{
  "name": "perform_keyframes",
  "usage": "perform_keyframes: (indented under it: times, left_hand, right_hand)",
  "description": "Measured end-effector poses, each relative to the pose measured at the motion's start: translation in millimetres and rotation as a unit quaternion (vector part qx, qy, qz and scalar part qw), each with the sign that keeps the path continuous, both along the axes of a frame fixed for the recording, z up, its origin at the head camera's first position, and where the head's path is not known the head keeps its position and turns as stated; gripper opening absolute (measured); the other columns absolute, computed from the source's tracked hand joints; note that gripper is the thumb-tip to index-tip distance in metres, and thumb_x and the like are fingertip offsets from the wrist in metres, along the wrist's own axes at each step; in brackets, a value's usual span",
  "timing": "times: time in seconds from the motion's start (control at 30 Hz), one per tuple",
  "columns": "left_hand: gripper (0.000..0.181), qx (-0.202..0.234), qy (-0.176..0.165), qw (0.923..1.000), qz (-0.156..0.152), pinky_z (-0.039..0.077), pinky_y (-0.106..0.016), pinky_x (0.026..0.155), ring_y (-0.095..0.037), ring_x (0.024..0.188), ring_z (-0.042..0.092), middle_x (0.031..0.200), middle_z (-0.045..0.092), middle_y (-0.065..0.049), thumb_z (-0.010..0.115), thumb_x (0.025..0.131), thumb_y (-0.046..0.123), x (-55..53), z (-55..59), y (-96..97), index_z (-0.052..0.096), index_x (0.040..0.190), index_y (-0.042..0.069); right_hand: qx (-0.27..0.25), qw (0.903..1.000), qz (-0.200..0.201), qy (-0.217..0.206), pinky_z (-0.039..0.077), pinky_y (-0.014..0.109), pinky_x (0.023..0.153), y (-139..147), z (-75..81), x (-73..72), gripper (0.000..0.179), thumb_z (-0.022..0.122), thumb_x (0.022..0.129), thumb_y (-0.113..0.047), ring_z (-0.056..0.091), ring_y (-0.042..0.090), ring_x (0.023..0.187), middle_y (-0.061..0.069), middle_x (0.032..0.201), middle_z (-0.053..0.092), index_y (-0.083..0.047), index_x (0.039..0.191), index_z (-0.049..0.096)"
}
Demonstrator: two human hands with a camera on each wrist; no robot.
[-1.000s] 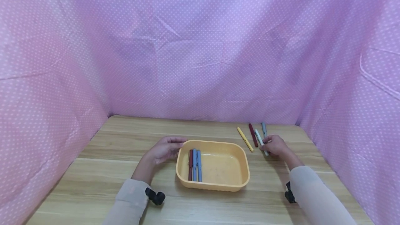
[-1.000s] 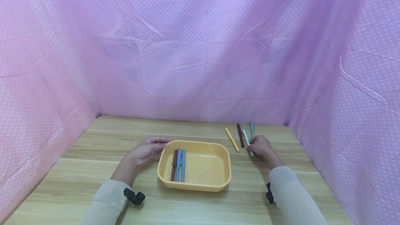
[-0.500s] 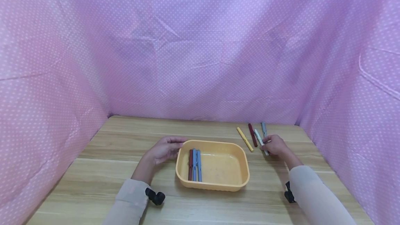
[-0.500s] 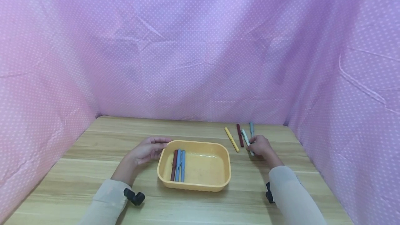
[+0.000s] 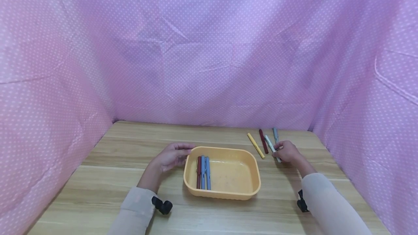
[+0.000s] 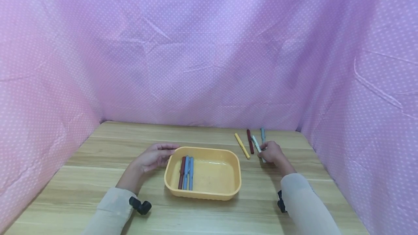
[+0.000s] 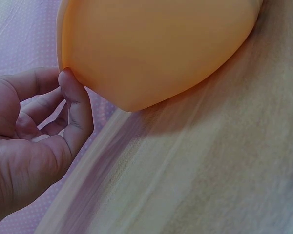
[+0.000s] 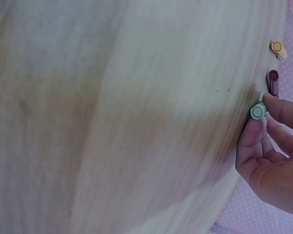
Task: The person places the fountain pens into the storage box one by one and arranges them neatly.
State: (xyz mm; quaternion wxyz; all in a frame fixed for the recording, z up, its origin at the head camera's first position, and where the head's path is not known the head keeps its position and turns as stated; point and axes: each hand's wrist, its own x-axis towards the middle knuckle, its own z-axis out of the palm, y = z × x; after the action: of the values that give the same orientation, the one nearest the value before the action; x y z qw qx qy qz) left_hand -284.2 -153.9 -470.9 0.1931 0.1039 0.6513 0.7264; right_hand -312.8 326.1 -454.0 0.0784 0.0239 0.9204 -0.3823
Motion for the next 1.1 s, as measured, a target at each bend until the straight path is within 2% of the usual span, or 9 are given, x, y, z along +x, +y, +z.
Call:
perform_keyframes:
  times: [0.2,0.53,0.87,1.1]
  left_hand:
    - [0.039,0.000,0.000,1.0000,0.000,0.059,-0.034,0.089,-0.021,0.105,0.070,0.124,0.070,-0.014,0.062,0.101,0.006,0.1,-0.3,0.3,0.058,0.138,-0.006]
    - [0.039,-0.002,0.004,1.0000,-0.002,0.059,-0.035,0.089,-0.022,0.107,0.069,0.127,0.068,-0.017,0.062,0.101,0.006,2.8,1.0,0.7,0.057,0.138,-0.006]
    - [0.041,-0.004,0.004,1.0000,0.000,0.059,-0.032,0.087,-0.019,0.104,0.069,0.126,0.069,-0.015,0.063,0.100,0.007,2.1,-1.5,0.4,0.057,0.139,-0.006]
    - [0.041,-0.006,0.005,1.0000,0.001,0.059,-0.030,0.084,-0.019,0.103,0.069,0.127,0.068,-0.016,0.064,0.100,0.008,1.5,-3.3,0.0,0.057,0.139,-0.006]
  right_hand:
    - [-0.002,1.0000,0.003,0.007,0.048,0.026,0.052,1,0.9,1.1,0.033,0.069,0.091,-0.002,0.055,0.012,0.057,0.006,0.076,0.062,0.011,0.119,0.060]
    - [-0.001,0.9996,0.013,0.025,0.055,0.030,0.058,2,3.5,3.2,0.037,0.070,0.089,-0.002,0.060,0.018,0.066,0.014,0.086,0.067,0.013,0.121,0.059]
    - [0.014,0.9991,0.030,0.026,0.057,0.033,0.066,5,14.2,3.0,0.043,0.066,0.092,-0.003,0.066,0.023,0.080,0.021,0.099,0.071,0.015,0.129,0.054]
    - [0.019,0.9975,0.040,0.056,0.057,0.031,0.067,5,22.2,4.2,0.044,0.066,0.090,-0.001,0.066,0.024,0.081,0.027,0.100,0.070,0.019,0.127,0.054]
